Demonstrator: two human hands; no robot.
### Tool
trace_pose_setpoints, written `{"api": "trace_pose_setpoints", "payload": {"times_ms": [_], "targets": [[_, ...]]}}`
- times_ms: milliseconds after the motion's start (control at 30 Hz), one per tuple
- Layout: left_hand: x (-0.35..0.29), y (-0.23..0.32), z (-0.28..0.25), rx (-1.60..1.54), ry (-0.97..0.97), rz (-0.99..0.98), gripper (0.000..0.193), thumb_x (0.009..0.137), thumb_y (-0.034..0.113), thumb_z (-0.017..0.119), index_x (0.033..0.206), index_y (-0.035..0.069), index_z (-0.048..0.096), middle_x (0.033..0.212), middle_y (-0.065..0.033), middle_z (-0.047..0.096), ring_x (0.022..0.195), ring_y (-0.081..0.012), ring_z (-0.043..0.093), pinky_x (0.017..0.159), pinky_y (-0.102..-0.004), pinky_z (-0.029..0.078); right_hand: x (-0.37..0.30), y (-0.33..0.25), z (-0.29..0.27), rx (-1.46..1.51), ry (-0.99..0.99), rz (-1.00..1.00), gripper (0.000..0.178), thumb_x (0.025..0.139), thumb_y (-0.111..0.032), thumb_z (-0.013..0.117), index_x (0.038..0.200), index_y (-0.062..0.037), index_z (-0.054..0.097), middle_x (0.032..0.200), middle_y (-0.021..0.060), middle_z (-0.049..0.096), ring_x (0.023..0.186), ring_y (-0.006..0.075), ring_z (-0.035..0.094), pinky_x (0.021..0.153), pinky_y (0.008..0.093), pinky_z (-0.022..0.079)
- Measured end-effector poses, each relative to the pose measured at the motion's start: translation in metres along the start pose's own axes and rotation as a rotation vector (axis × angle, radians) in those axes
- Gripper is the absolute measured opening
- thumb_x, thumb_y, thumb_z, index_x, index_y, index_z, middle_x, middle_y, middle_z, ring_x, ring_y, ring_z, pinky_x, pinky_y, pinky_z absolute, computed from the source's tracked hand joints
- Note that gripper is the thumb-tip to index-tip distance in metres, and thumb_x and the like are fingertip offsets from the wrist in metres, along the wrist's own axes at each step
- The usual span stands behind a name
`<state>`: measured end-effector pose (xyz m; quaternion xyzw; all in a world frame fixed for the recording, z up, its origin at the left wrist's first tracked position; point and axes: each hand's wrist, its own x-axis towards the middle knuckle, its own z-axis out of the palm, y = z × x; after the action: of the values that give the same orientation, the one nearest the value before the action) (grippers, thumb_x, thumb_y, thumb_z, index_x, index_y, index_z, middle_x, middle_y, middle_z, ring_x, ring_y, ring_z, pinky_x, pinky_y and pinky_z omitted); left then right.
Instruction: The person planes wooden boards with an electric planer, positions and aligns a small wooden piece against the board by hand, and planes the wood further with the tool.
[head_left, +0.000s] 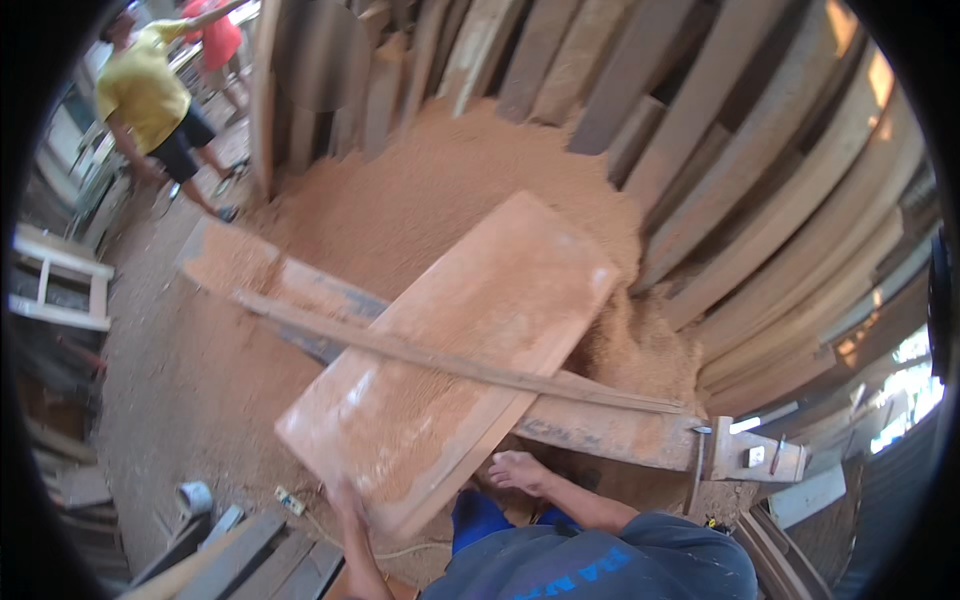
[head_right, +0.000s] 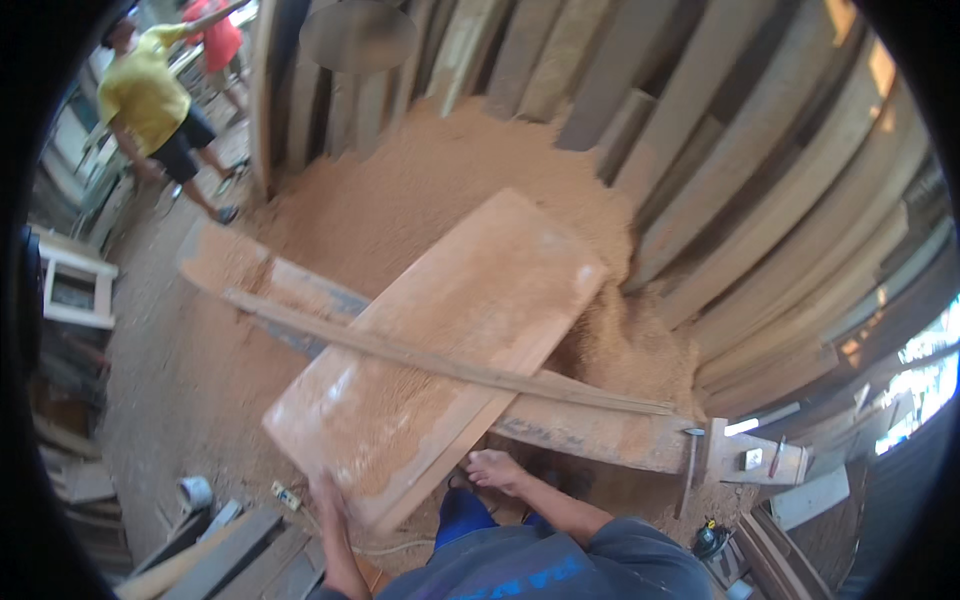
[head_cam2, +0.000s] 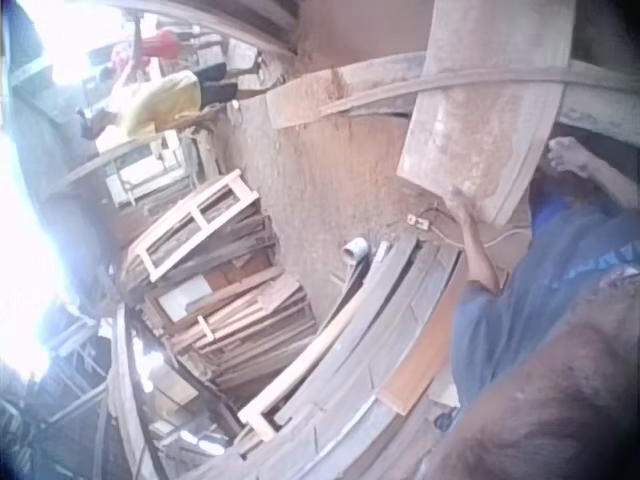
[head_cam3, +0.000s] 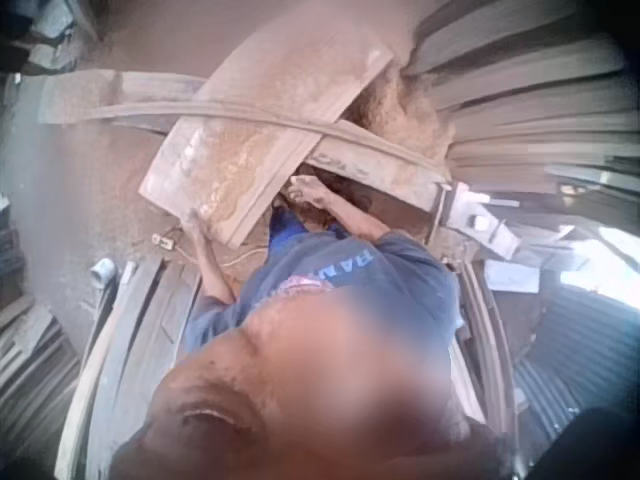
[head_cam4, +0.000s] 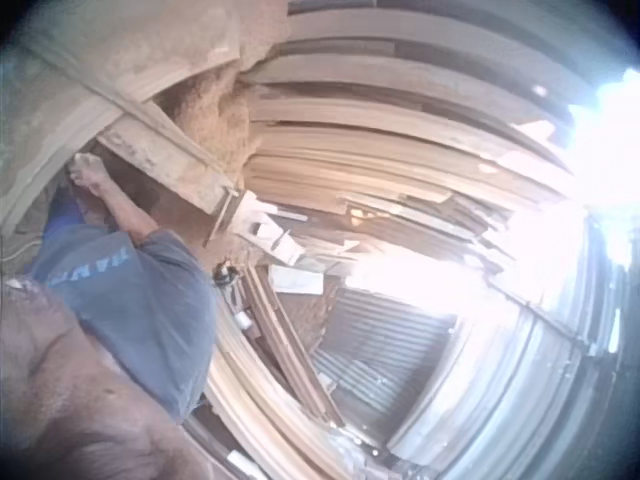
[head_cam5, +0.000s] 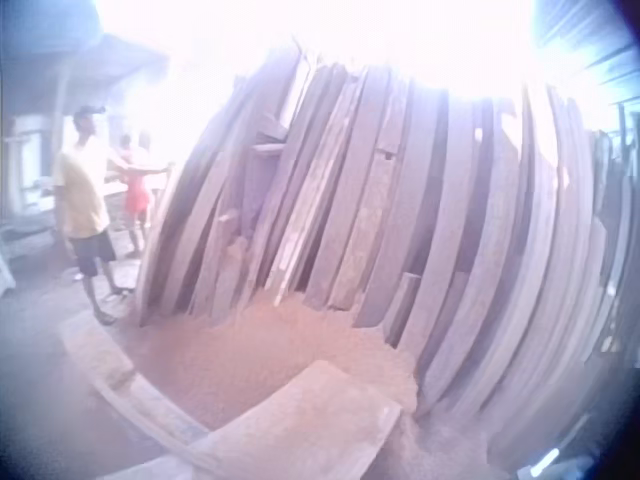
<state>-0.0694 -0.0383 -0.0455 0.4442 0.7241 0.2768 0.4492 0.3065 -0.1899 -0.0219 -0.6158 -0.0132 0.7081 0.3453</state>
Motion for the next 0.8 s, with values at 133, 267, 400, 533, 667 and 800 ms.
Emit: {"api": "trace_pose_setpoints", "payload": {"times_ms": [133, 267, 400, 533, 667, 800], "targets": [[-0.100, -0.053, 0.049, -0.420, 0.132, -0.206, 0.050, 0.108, 0.031, 0.051, 0.143, -0.006, 0.049, 0.127, -0.0181, 0.064, 0.112, -0.0301, 0.061, 0.095, -0.0446, 0.053, 0.009, -0.015, 0.020, -0.363, 0.042, -0.333, 0.040, 0.106, -0.031, 0.058, 0.129, 0.0014, 0.061, 0.121, 0.0151, 0.066, 0.097, 0.0189, 0.065, 0.085, 0.0315, 0.056], [-0.168, 0.043, 0.053, -0.238, -0.058, -0.399, 0.064, 0.108, 0.043, 0.050, 0.150, -0.005, 0.042, 0.143, -0.0215, 0.054, 0.127, -0.0342, 0.056, 0.108, -0.0456, 0.047, 0.016, -0.020, 0.014, -0.454, 0.476, -0.748, 0.038, 0.104, -0.033, 0.058, 0.113, 0.0030, 0.067, 0.097, 0.0128, 0.069, 0.085, 0.0243, 0.065, 0.077, 0.0404, 0.055], [-0.201, 0.075, 0.047, -0.269, -0.272, -0.515, 0.074, 0.106, 0.059, 0.044, 0.149, 0.000, 0.042, 0.140, -0.0201, 0.056, 0.129, -0.0337, 0.057, 0.103, -0.0507, 0.053, -0.008, -0.067, -0.002, -0.522, 0.065, -0.165, 0.040, 0.100, -0.028, 0.050, 0.119, 0.0016, 0.069, 0.116, 0.0259, 0.070, 0.117, 0.0302, 0.065, 0.101, 0.0429, 0.049], [-0.169, -0.021, 0.070, -0.688, -0.215, -0.409, 0.077, 0.105, 0.062, 0.043, 0.153, 0.002, 0.038, 0.155, -0.0189, 0.046, 0.135, -0.0371, 0.052, 0.109, -0.0568, 0.048, 0.001, 0.015, 0.005, -0.616, 0.208, -0.470, 0.041, 0.104, -0.034, 0.047, 0.112, 0.0002, 0.069, 0.095, 0.0210, 0.070, 0.090, 0.0275, 0.069, 0.078, 0.0426, 0.054], [-0.169, -0.001, 0.100, -0.760, 0.177, -0.568, 0.079, 0.104, 0.058, 0.050, 0.157, 0.001, 0.033, 0.151, -0.0167, 0.047, 0.135, -0.0357, 0.051, 0.114, -0.0537, 0.044, 0.008, 0.039, -0.005, -0.281, 0.007, -0.162, 0.038, 0.111, -0.026, 0.042, 0.127, 0.0006, 0.063, 0.110, 0.0200, 0.069, 0.108, 0.0253, 0.069, 0.085, 0.0411, 0.058], [-0.153, -0.027, 0.084, -0.823, 0.344, -0.386, 0.078, 0.104, 0.054, 0.055, 0.154, -0.004, 0.038, 0.146, -0.0166, 0.052, 0.127, -0.0330, 0.057, 0.107, -0.0482, 0.049, 0.004, 0.023, 0.030, 0.039, -0.099, -0.007, 0.038, 0.113, -0.017, 0.037, 0.143, 0.0019, 0.049, 0.132, 0.0190, 0.063, 0.121, 0.0342, 0.066, 0.103, 0.0522, 0.056]]}}
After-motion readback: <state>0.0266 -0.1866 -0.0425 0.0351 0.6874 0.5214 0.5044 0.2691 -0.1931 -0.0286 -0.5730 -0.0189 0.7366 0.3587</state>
